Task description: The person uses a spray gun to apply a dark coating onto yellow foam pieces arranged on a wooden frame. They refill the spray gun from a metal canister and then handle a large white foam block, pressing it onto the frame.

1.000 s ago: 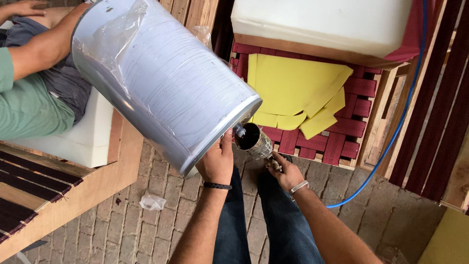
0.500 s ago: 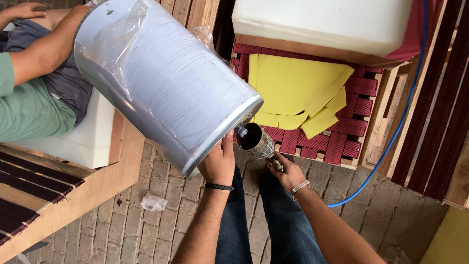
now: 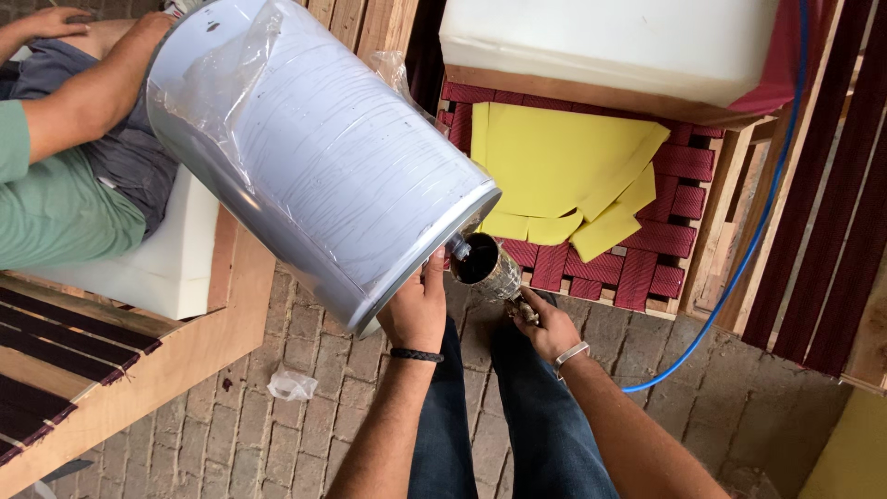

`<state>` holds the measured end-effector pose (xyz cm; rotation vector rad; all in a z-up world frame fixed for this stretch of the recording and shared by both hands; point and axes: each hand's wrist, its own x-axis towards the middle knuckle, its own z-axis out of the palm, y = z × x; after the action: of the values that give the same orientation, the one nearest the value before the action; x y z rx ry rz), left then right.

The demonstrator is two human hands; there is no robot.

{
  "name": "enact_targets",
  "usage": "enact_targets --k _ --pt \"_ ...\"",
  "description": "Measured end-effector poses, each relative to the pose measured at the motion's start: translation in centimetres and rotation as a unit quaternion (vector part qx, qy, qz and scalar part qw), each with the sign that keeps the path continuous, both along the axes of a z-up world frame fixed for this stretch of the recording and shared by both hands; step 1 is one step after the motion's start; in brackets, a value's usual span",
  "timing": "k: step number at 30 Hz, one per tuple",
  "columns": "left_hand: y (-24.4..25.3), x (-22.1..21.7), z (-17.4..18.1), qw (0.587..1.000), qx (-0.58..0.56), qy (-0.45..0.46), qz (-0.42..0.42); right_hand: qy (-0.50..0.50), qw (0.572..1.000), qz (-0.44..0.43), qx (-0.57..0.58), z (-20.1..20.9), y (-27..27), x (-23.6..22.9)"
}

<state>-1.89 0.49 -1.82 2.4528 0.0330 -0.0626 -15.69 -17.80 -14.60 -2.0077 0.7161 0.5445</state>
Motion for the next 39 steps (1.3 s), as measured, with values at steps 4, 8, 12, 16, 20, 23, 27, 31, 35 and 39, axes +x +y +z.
enact_targets --k 4,8,12,16,20,23,27,31,35,39 --pt "0.7 0.3 0.6 1.000 -0.003 -0.002 -0.010 -0.036 0.999 0.003 -0.001 -0.1 0.3 -0.1" --pt "1.3 0.7 1.8 0.999 -0.006 -0.035 -0.018 -0.042 0.999 0.013 -0.002 -0.1 0.1 -0.1" --pt "2.7 2.0 4.1 0.998 -0.004 -0.058 -0.031 -0.080 0.997 0.023 0.005 0.1 0.4 0.3" --pt "4.0 4.0 6.6 0.999 0.031 -0.012 -0.022 -0.109 0.994 0.024 0.010 1.0 0.4 0.7" --pt "5.2 6.7 9.1 0.997 -0.068 -0.023 -0.031 -0.147 0.988 0.042 0.006 2.5 0.5 2.1" --pt "6.3 8.4 10.5 0.998 -0.062 -0.006 -0.029 -0.133 0.989 0.055 -0.018 3.8 0.7 2.7" --pt "7.3 11.8 12.6 0.997 -0.079 0.007 -0.022 -0.155 0.987 0.033 0.007 6.1 1.0 4.7" --pt "8.4 14.6 13.9 0.997 -0.070 0.022 -0.034 -0.150 0.988 0.030 0.002 8.3 2.2 5.3" --pt "9.4 17.4 14.9 0.996 -0.072 0.026 -0.034 -0.090 0.996 0.001 0.003 10.6 2.9 7.1" --pt "10.4 20.0 16.1 0.989 -0.126 0.077 -0.020 -0.135 0.990 0.002 0.027 11.9 3.5 8.8"
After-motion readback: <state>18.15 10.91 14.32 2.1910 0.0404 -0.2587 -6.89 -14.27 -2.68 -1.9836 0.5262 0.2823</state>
